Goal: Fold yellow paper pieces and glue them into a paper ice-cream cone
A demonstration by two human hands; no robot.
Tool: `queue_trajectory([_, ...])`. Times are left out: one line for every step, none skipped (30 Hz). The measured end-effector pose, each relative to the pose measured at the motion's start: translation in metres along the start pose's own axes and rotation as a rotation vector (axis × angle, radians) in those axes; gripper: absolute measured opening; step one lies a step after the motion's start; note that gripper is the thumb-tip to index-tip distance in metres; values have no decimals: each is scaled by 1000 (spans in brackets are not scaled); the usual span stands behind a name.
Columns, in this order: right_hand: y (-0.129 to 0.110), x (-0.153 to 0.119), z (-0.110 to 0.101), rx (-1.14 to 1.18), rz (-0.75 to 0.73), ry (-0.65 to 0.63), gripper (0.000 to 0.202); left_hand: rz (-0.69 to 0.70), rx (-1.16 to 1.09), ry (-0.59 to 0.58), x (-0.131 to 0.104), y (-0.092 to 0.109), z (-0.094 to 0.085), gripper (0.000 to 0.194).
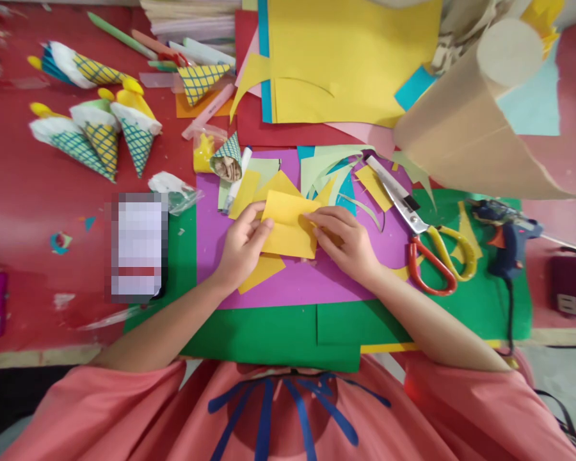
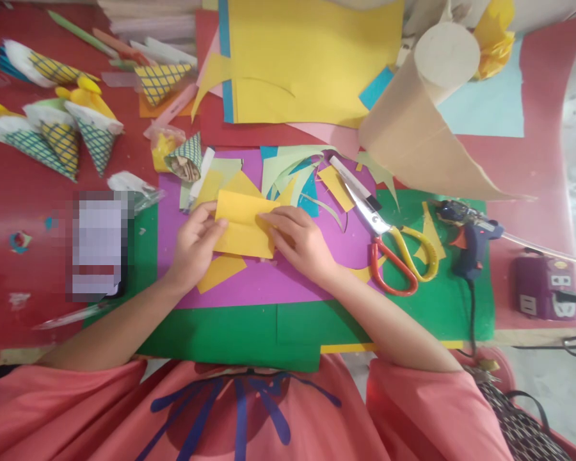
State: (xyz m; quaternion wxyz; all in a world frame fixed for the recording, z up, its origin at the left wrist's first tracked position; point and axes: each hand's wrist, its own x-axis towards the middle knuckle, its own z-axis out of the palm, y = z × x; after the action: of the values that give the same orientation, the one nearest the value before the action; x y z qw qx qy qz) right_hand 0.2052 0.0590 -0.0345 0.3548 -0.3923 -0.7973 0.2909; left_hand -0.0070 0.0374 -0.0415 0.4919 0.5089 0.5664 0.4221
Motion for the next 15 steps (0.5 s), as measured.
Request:
queue_trajectory([2,0,0,-3,18,33,29,8,16,14,1,-1,-1,33])
queue_trajectory([3,0,-1,-11,42,68,28,17,35,31,2,-2,-2,33])
queue_trajectory([4,0,-2,-19,74,106,29,27,55,50,3,-3,-3,33])
queue_trajectory([6,0,-3,-22,107,141,29,37,72,67,4,-4,-4,33])
queue_trajectory([7,0,-4,-18,138,172,28,45,82,81,5,-5,-5,33])
queue_trajectory([8,1,-5,-2,165,195,27,48,83,91,6,-6,-6,33])
queue_trajectory([9,1,-5,28,190,211,25,45,75,95,7,-6,-6,34])
queue_trajectory([9,1,-6,71,211,228,22,40,61,95,7,-7,-6,34])
queue_trajectory([9,2,-7,128,238,238,19,34,46,94,8,-7,-6,35])
queue_trajectory([9,3,-8,199,278,240,16,31,34,93,8,-8,-6,35])
queue_trajectory([7,4,-10,281,332,231,15,31,26,94,8,-8,-6,36])
queue_trajectory([6,5,-11,366,396,209,14,31,22,99,7,-9,-6,36])
queue_trajectory([3,6,-12,446,464,179,16,31,23,107,7,-9,-6,36])
queue_trajectory([1,7,-14,510,521,140,20,26,24,114,7,-8,-6,37])
queue_trajectory([-2,8,-15,551,550,103,25,18,28,115,6,-8,-6,37])
